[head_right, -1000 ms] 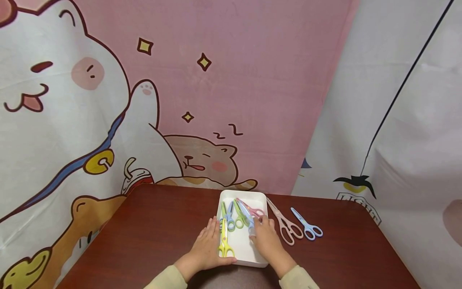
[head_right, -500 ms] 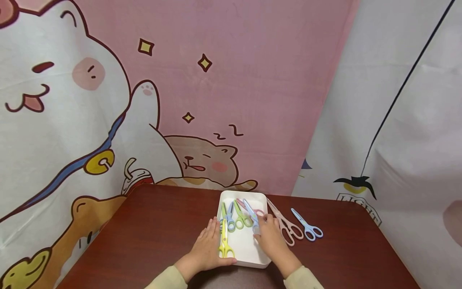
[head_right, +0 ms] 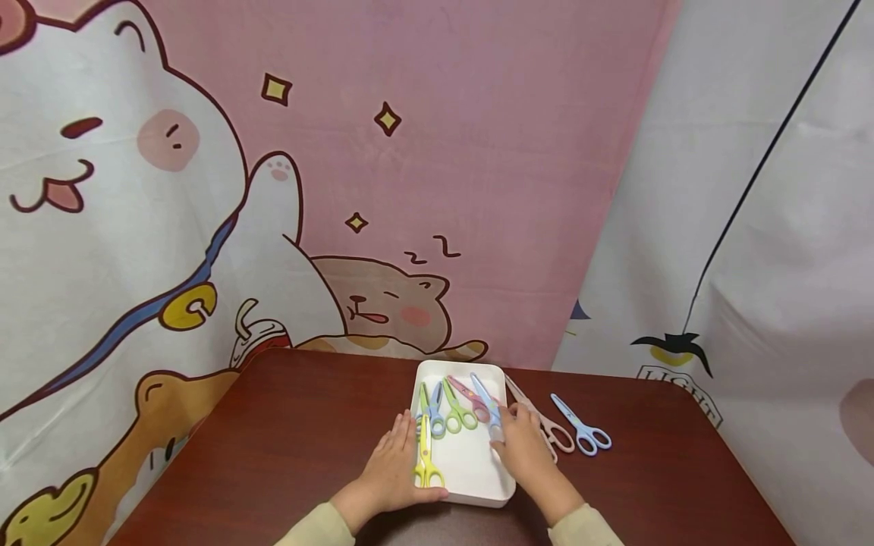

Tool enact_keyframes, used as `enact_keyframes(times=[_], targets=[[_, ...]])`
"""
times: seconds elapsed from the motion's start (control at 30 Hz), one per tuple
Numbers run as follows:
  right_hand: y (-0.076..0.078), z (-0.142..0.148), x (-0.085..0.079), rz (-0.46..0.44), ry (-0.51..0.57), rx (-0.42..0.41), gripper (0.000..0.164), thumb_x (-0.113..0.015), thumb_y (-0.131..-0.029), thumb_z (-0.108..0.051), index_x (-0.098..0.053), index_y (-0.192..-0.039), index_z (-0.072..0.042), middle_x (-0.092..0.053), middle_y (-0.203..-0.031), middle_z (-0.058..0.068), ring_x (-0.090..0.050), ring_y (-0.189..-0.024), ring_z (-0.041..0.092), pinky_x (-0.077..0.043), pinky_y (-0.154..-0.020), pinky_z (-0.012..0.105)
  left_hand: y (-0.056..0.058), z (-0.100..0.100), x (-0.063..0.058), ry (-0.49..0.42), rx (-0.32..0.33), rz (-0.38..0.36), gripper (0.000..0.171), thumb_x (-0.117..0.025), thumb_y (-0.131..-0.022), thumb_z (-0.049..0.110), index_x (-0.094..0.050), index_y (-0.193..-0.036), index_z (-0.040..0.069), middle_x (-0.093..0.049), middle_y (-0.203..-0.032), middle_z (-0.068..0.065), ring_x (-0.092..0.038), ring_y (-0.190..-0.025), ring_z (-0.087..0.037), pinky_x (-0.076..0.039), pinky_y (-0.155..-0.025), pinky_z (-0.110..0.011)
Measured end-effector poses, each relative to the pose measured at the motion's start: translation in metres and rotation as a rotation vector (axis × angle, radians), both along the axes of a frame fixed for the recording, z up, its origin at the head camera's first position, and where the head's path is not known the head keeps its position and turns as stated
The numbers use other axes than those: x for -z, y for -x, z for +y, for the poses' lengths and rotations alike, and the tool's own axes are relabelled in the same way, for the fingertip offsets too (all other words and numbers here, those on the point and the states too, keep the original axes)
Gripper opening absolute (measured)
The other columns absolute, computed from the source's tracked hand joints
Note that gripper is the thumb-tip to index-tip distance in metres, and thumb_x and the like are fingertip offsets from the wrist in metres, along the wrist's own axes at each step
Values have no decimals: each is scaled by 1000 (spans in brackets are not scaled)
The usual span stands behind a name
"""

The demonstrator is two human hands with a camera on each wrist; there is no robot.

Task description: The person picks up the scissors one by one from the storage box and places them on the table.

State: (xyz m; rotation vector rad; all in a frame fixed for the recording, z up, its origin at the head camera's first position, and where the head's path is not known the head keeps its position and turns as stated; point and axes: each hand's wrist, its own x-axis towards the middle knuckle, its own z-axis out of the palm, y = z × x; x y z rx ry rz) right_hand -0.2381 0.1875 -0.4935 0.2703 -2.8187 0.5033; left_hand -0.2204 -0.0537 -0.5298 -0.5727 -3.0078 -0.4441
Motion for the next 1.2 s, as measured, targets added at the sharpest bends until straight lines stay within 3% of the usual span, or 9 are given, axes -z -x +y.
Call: enact_keyframes(times=[0.2,0.73,1.0,1.2], targets=[[-2,8,-2,5,3,-6,55,-77,-78,-17,-56,-124,5,-50,-119,26,-45,-110,44,-45,-87,55,2,1,3,20,-5,-2,134,-46,-59,92,-18,-149,-3,-14,-156,-22,-16,-145,-33,-27,-113,-45],[0,33,2,-5,-37,31,60,-77,-77,-18,-54,-127,4,-49,-118,29,-46,-105,45,-44,-80,58,0,1,0,0,-1,-6,134,-50,-59,90,-19,-148,-5,-15,-156,-23,-18,-144,-33,-28,-112,-46],[-1,43,5,53,-12,5,58,-78,-75,-15,-56,-123,8,-52,-112,30,-47,-100,46,-41,-83,57,3,1,10,15,-5,31,134,-46,-59,93,-18,-149,-3,-15,-156,-22,-16,-145,-32,-28,-112,-44],[-2,51,7,60,4,9,56,-78,-75,-15,-56,-121,8,-52,-113,30,-46,-105,50,-43,-82,59,5,0,12,19,-11,26,136,-42,-56,95,-18,-149,-2,-13,-157,-20,-15,-145,-31,-28,-112,-43]])
